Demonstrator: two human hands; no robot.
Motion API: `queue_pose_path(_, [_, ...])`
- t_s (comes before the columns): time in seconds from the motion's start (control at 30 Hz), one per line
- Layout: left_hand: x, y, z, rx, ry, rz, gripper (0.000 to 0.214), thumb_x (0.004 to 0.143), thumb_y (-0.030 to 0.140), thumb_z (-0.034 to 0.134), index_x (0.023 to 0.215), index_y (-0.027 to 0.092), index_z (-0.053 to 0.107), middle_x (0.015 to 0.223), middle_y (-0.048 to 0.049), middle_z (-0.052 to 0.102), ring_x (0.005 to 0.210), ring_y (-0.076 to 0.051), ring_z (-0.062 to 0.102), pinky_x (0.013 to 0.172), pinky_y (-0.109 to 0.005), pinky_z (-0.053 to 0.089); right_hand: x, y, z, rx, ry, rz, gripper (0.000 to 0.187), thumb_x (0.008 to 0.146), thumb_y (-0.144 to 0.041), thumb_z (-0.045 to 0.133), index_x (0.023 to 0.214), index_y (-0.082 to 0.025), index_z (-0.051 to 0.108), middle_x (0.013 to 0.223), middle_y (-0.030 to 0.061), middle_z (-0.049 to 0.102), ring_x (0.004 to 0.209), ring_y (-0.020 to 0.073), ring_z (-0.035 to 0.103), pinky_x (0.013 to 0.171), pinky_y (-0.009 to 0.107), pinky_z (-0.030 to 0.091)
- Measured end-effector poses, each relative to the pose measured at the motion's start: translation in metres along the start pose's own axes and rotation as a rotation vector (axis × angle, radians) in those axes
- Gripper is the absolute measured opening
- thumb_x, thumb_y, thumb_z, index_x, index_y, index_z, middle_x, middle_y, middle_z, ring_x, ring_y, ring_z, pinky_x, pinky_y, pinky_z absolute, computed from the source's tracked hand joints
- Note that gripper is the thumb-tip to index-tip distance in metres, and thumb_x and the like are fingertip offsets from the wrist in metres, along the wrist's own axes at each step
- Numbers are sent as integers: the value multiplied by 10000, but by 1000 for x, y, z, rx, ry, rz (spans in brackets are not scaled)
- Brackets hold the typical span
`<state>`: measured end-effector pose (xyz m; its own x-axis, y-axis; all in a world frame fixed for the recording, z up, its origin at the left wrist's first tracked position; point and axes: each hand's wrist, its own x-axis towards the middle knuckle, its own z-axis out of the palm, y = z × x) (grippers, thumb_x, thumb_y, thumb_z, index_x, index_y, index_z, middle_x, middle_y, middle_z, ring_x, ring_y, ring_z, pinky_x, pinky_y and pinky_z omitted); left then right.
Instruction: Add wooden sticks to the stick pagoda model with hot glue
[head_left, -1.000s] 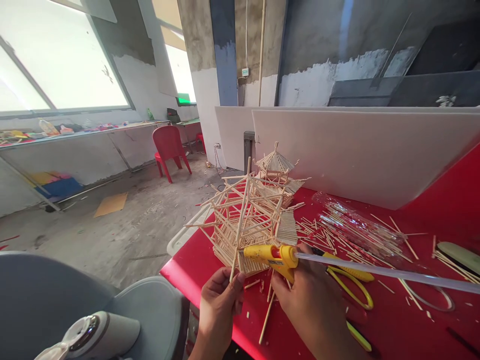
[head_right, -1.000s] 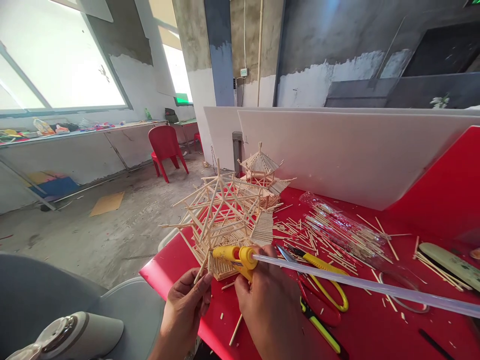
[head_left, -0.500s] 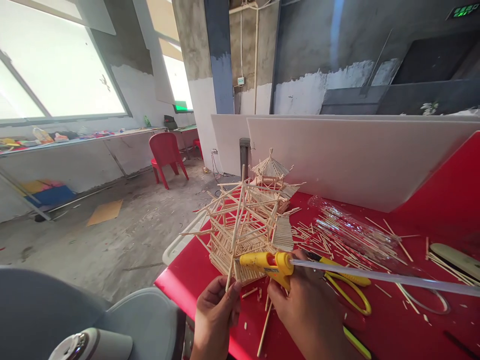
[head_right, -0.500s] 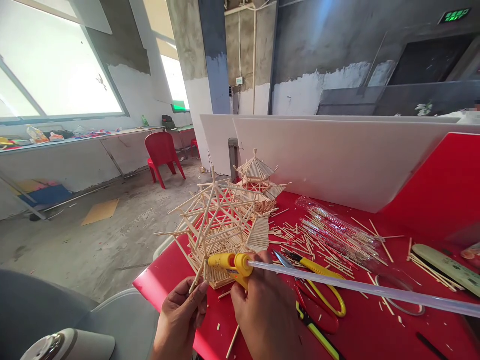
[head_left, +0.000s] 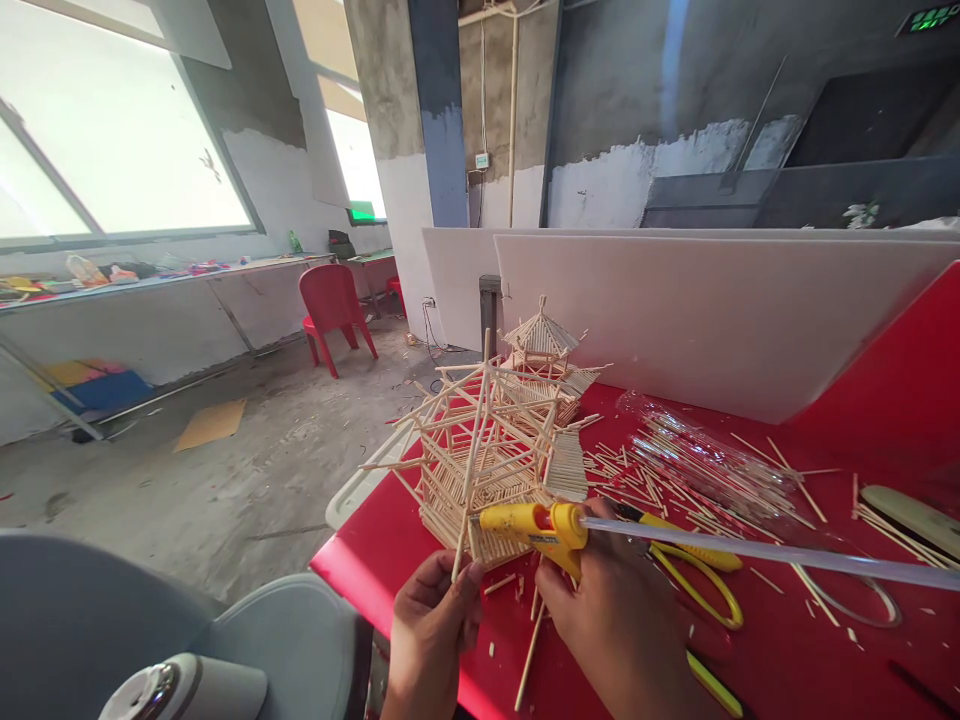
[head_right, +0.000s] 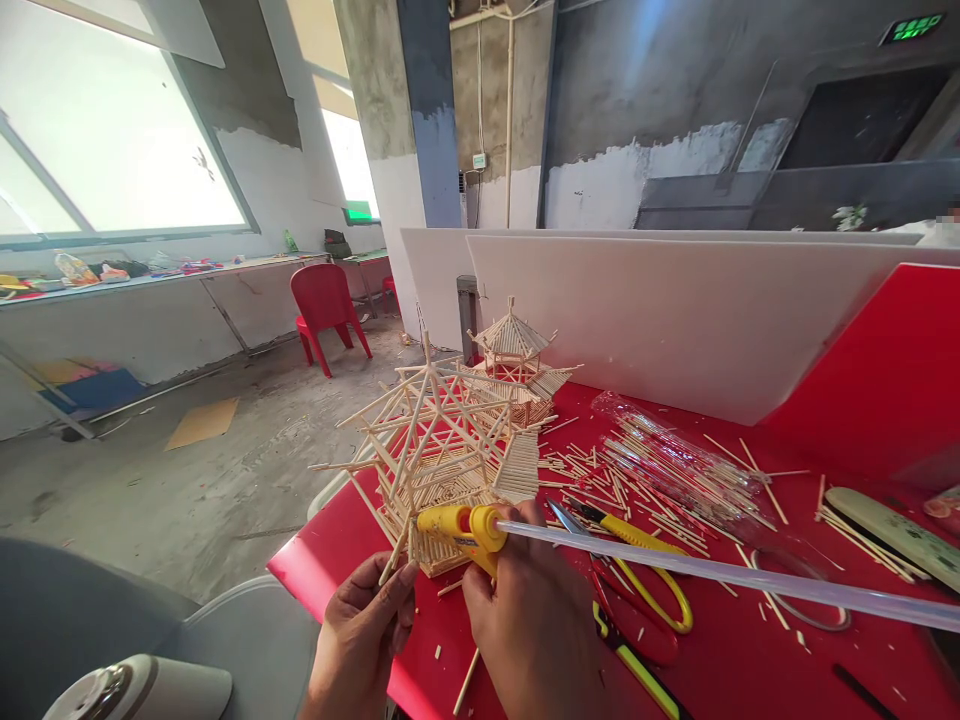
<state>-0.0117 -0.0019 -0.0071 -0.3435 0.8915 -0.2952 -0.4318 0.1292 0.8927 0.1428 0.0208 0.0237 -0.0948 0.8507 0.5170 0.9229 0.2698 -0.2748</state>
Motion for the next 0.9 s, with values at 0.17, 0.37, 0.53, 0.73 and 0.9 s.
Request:
queue_pose_path(0.17, [-1, 0, 1, -8, -5, 2, 442, 554, 470, 897, 645, 161, 594, 425, 43, 518, 357, -33, 340, 359, -147, 253, -1, 0, 0, -1, 11, -11, 283, 821, -185, 518, 1061, -236, 659, 963, 68, 730, 848, 218, 705, 670, 300, 535])
queue_pose_path(0.37, [-2, 1, 1, -37, -12, -6, 435, 574, 444, 903, 649, 152, 590, 429, 42, 525, 357, -20, 356, 377, -128, 251, -1, -2, -1, -15, -12, 3, 275, 836, -186, 506, 1071, -224, 645, 1016, 90, 717, 850, 225, 707, 647, 314, 529])
queue_pose_path(0.53, [-2, 0, 1, -24, -15, -3, 429, 587, 453, 894, 663, 152, 597, 432, 40, 530, 349, -21, 360, 372, -133, 241, -1, -1, 0, 12, 13, -17, 259, 818, -174, 521, 1041, -233, 636, 1007, 86, 714, 867, 220, 705, 659, 310, 534])
queue_pose_path(0.73, [-2, 1, 1, -26, -16, -6, 438, 576, 459, 897, 657, 155, 593, 430, 49, 519, 353, -16, 356, 373, -129, 252, 0, -2, -2, 21, -12, 8, 246, 826, -169, 512, 1028, -245, 629, 1022, 64, 704, 839, 209, 702, 636, 309, 520])
queue_pose_path(0.9, [-2, 1, 0, -23, -28, -7, 442, 581, 462, 895, 655, 151, 591, 434, 48, 522, 354, -14, 357, 376, -129, 248, -2, -2, -2, 2, -11, 18, 243, 819, -178, 524, 1031, -235, 627, 1019, 64, 703, 798, 205, 695, 622, 301, 507])
